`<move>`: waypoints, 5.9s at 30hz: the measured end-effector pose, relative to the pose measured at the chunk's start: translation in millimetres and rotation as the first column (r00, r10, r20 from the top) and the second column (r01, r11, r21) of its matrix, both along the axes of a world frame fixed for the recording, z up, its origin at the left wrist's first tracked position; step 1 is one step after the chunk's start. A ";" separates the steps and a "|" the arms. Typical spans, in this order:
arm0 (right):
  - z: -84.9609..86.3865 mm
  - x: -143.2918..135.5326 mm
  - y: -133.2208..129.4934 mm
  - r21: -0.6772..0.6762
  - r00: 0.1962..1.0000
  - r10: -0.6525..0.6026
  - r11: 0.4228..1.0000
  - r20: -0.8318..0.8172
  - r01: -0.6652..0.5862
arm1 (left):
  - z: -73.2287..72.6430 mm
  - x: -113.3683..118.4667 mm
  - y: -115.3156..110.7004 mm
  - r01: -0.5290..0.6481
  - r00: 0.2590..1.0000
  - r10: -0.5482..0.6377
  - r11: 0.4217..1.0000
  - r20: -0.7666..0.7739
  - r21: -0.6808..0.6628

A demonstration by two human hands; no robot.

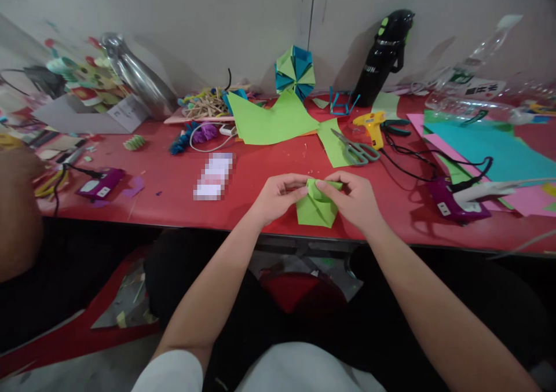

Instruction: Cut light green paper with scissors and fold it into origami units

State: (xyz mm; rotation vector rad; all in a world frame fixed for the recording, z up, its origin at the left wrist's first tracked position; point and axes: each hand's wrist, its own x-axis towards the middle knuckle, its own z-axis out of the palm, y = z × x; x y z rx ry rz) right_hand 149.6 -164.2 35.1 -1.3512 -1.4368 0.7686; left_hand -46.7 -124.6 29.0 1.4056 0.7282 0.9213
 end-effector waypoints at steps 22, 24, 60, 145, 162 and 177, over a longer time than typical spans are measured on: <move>0.2 -2.4 -2.3 0.049 0.999 -0.002 0.999 0.052 -0.001 | 2.4 0.4 -2.6 -0.052 0.998 0.045 0.985 -0.045 -0.165; 0.8 -2.7 -2.6 0.051 0.998 -0.004 0.999 0.056 0.001 | 2.0 1.0 -2.9 -0.052 0.998 0.048 0.993 -0.044 -0.109; -0.2 0.2 -19.6 0.680 0.828 -0.282 0.716 0.485 -0.155 | 16.7 -10.2 -7.1 -0.124 0.962 0.257 0.706 -0.089 0.697; 7.5 -3.0 -14.5 0.467 0.936 -0.013 0.869 0.351 -0.163 | 20.2 -16.9 -9.9 0.070 0.880 0.293 0.697 -0.373 0.713; 9.0 6.8 -10.5 0.491 0.963 -0.088 0.870 0.253 -0.050 | 8.7 -21.2 -3.7 -0.098 0.811 0.537 0.518 -0.234 0.850; 7.5 5.6 -9.2 0.439 0.997 0.008 0.898 0.073 -0.039 | 14.0 -19.1 -5.1 -0.137 0.801 0.547 0.563 -0.243 0.815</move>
